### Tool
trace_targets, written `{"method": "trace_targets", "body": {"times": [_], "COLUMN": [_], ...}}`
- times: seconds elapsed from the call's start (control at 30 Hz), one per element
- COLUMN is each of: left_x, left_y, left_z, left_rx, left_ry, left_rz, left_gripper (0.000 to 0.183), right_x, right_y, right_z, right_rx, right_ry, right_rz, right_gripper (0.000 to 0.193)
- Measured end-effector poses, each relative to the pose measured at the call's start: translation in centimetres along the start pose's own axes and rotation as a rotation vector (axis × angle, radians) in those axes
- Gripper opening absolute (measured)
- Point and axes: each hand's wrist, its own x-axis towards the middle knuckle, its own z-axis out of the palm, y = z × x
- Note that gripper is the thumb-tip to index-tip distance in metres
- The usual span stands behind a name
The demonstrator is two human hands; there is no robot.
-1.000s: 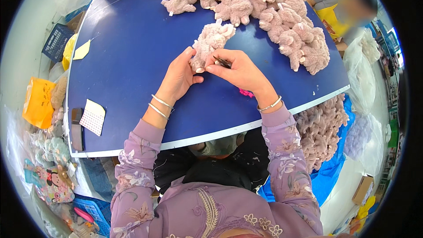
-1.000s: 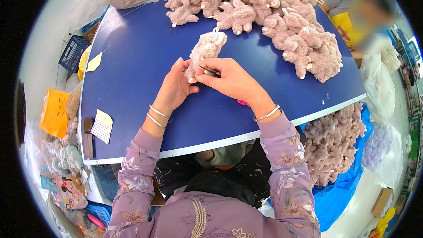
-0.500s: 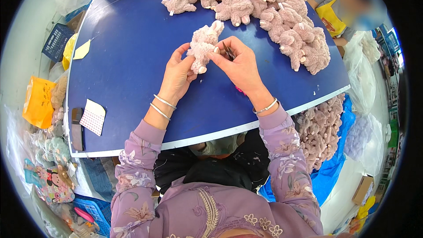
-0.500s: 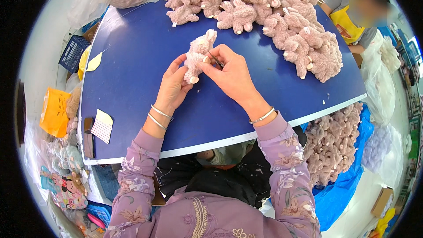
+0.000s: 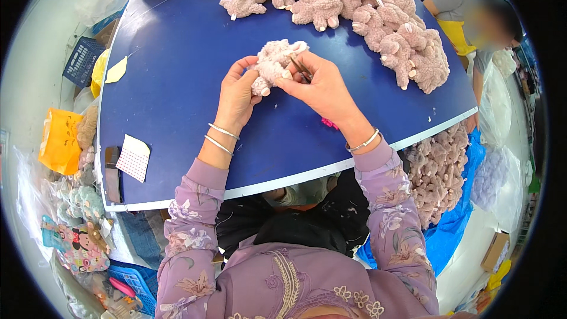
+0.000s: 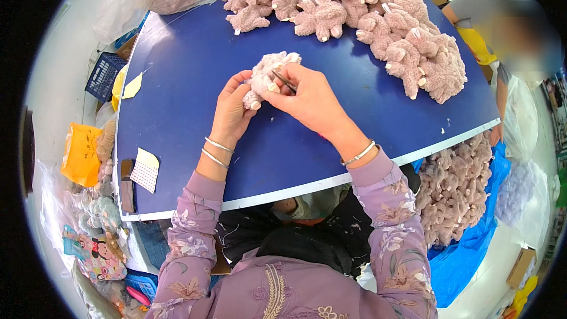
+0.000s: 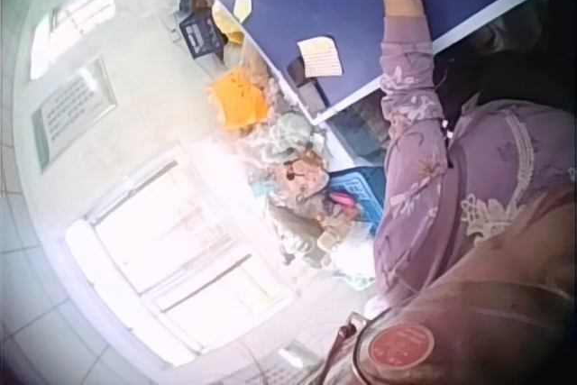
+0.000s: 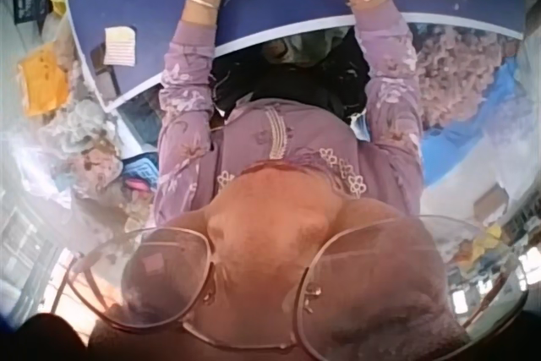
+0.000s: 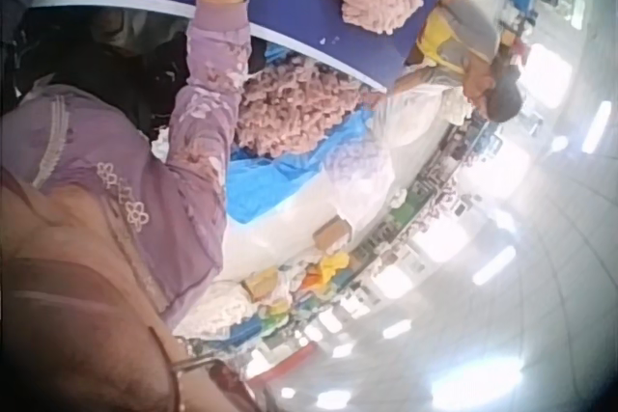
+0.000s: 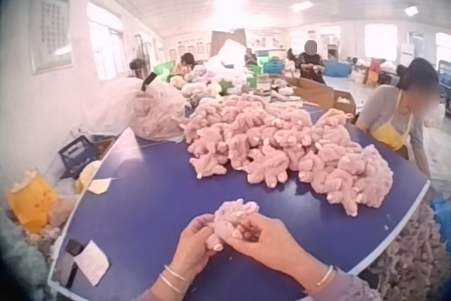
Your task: The person trims loose threads and excess fabric from small pink stuffed animals using scissors. They handle each toy one at a time, snipping stray fibers and then placing the finished items on a blue table. A coworker is visible in the background performing similar work.
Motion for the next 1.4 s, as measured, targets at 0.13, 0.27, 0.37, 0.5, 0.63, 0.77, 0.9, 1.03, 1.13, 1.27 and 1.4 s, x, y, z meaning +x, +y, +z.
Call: {"method": "trace_targets", "body": {"times": [0.13,0.27,0.37,0.5,0.63,0.77,0.9,1.03,1.13,1.27,1.4], "left_x": [-0.2,-0.1,-0.5,-0.6,-0.7,-1.9,-3.2,-2.9,-3.0,-3.3,-3.3], "left_y": [-0.1,-0.9,-1.7,-1.3,-0.9,-2.3,-2.8,-3.5,-3.6,-4.0,-4.0], "left_z": [0.1,0.3,1.6,1.0,1.7,1.6,3.9,2.8,2.7,3.2,2.7], "left_rx": [-0.066,-0.105,0.097,0.151,0.248,0.622,0.511,0.510,0.587,0.636,0.661], "left_ry": [0.029,0.077,0.135,0.172,0.157,-0.005,-0.025,-0.152,-0.144,-0.140,-0.139], "left_rz": [0.015,0.088,0.178,0.308,0.518,0.584,0.594,0.569,0.537,0.540,0.515], "left_gripper": [0.015,0.014,0.014,0.017,0.016,0.016,0.020,0.021,0.015,0.013,0.013], "right_x": [-0.2,-0.8,-0.9,-0.1,1.3,0.6,0.3,-1.8,-6.0,-16.7,-32.2], "right_y": [-0.5,0.9,1.7,0.9,1.0,3.0,1.0,-2.2,-3.7,0.1,8.2], "right_z": [-0.2,1.2,1.8,0.4,-1.7,-2.4,-4.4,-8.7,-14.8,-25.4,-31.9], "right_rx": [-0.052,-0.291,-0.454,-0.244,-0.038,0.400,0.188,0.548,0.620,0.074,0.490], "right_ry": [0.057,0.007,0.022,-0.147,0.080,-0.118,-0.027,0.329,0.609,1.073,1.321], "right_rz": [-0.084,-0.271,-0.315,-0.220,0.035,0.070,-0.036,-0.161,-0.379,-0.646,-0.301], "right_gripper": [0.020,0.022,0.019,0.018,0.025,0.040,0.038,0.033,0.030,0.024,0.039]}}
